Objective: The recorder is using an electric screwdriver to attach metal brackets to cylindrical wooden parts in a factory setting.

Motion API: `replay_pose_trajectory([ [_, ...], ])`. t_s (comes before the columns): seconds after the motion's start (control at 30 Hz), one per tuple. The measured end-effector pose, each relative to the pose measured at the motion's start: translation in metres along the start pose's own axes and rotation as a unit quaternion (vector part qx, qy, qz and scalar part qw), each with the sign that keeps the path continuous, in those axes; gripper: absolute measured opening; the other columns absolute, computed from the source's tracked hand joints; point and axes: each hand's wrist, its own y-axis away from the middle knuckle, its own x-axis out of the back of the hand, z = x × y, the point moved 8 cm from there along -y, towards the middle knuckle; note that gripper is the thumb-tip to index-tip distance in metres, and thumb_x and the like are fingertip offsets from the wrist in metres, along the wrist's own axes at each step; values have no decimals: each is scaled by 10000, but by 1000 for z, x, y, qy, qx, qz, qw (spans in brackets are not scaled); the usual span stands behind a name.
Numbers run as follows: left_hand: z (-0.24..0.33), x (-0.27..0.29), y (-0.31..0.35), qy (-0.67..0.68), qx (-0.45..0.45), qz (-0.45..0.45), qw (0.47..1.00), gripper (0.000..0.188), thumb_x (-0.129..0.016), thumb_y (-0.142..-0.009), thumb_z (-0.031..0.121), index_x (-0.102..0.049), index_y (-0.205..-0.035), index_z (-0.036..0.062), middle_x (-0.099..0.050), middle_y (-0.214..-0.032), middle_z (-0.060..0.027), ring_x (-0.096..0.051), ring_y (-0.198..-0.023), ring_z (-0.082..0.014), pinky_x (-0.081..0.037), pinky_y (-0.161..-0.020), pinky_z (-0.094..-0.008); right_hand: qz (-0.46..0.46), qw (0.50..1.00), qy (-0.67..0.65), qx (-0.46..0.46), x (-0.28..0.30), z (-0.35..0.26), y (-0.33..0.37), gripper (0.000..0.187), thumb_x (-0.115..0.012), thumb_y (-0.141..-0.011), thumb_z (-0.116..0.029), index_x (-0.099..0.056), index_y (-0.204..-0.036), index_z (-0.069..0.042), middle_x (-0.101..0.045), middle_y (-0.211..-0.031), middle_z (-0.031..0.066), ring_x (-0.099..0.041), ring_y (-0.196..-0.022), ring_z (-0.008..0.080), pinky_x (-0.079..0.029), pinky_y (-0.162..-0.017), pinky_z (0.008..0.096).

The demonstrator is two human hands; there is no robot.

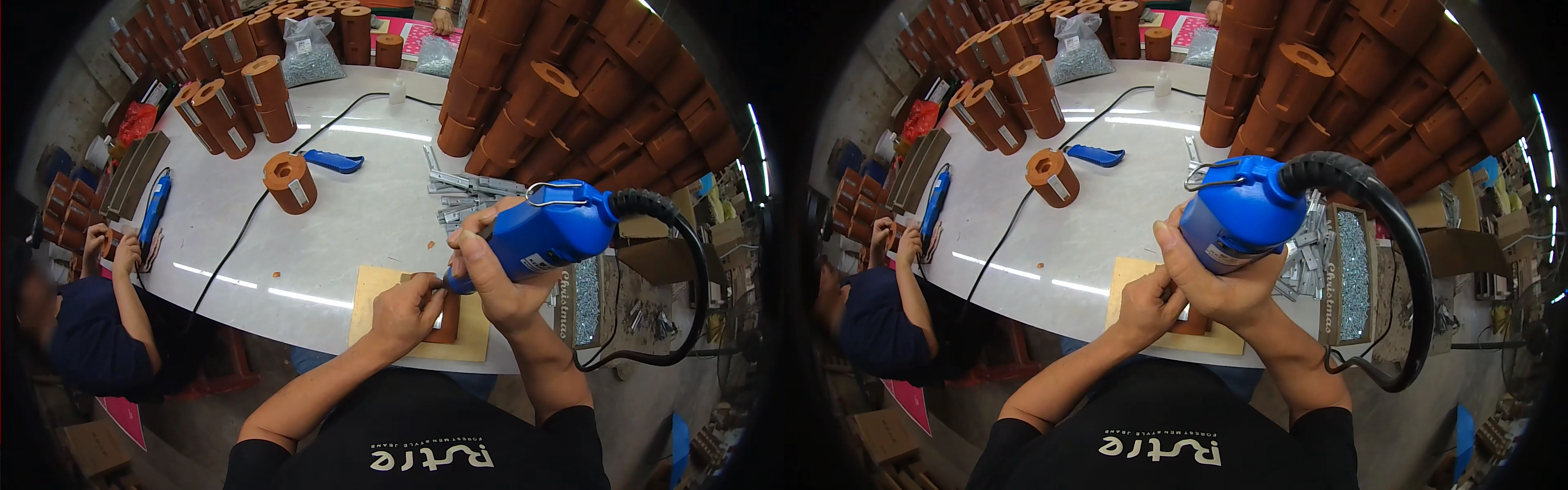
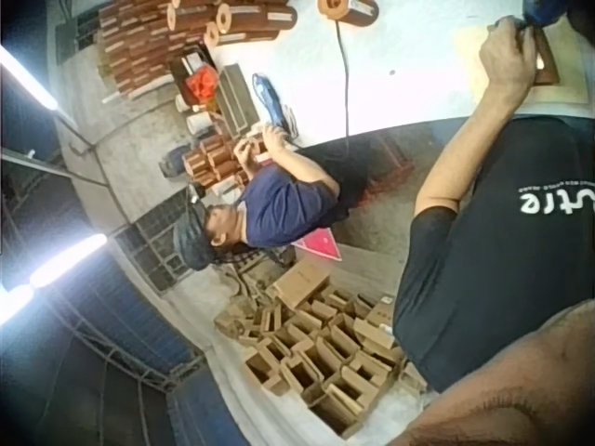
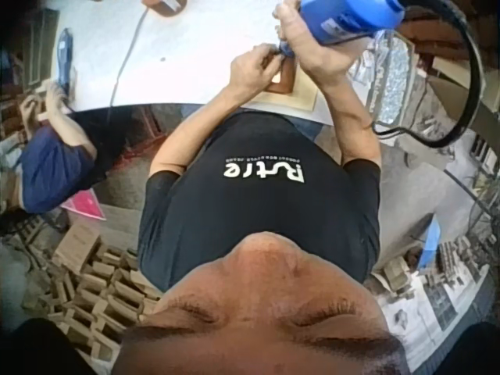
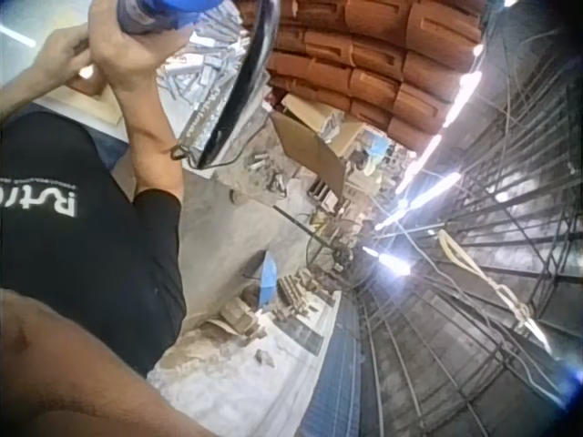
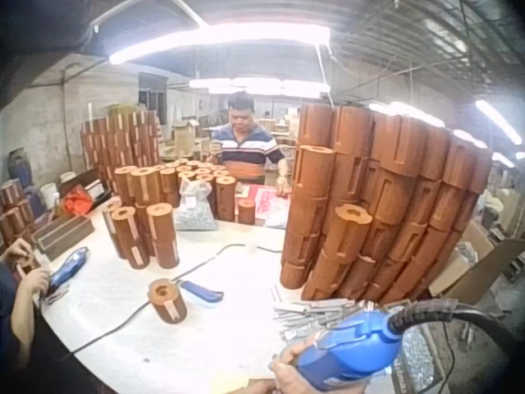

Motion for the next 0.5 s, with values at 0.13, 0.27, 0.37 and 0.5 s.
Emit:
replay_pose_trajectory([
  [0.13, 1, 0, 1, -12, -9, 9, 1000, 111, -694, -835, 133, -646, -902, 58, -634, -642, -82, -632, -549, -233, -483, -503, -348, -19, 1000, 2, 5, -4, -1, -3, 241, -594, -853, 84, -482, -1046, -9, -610, -811, 113, -609, -623, 130, -550, -615, 300],
  [0.27, 1, -2, 2, -18, -24, 14, 999, 107, -688, -835, 129, -641, -905, 63, -628, -629, -86, -635, -546, -246, -487, -499, -363, -29, 999, 21, 5, -9, 0, -5, 232, -615, -845, 63, -484, -1024, -4, -606, -805, 104, -607, -622, 121, -552, -621, 300],
  [0.37, 5, 0, 1, -39, -50, 24, 998, 106, -683, -834, 130, -638, -905, 67, -624, -622, -90, -636, -551, -262, -490, -500, -371, -30, 999, 27, 2, -11, 3, -6, 231, -632, -839, 49, -484, -1008, -4, -601, -801, 97, -605, -628, 114, -545, -616, 289],
  [0.5, 2, -3, 2, -38, -80, 46, 995, 110, -679, -829, 130, -636, -908, 66, -622, -624, -100, -634, -556, -280, -492, -503, -385, -39, 999, 10, -19, -15, 2, -7, 236, -640, -831, 56, -478, -991, -9, -584, -799, 85, -595, -627, 105, -531, -601, 268],
])
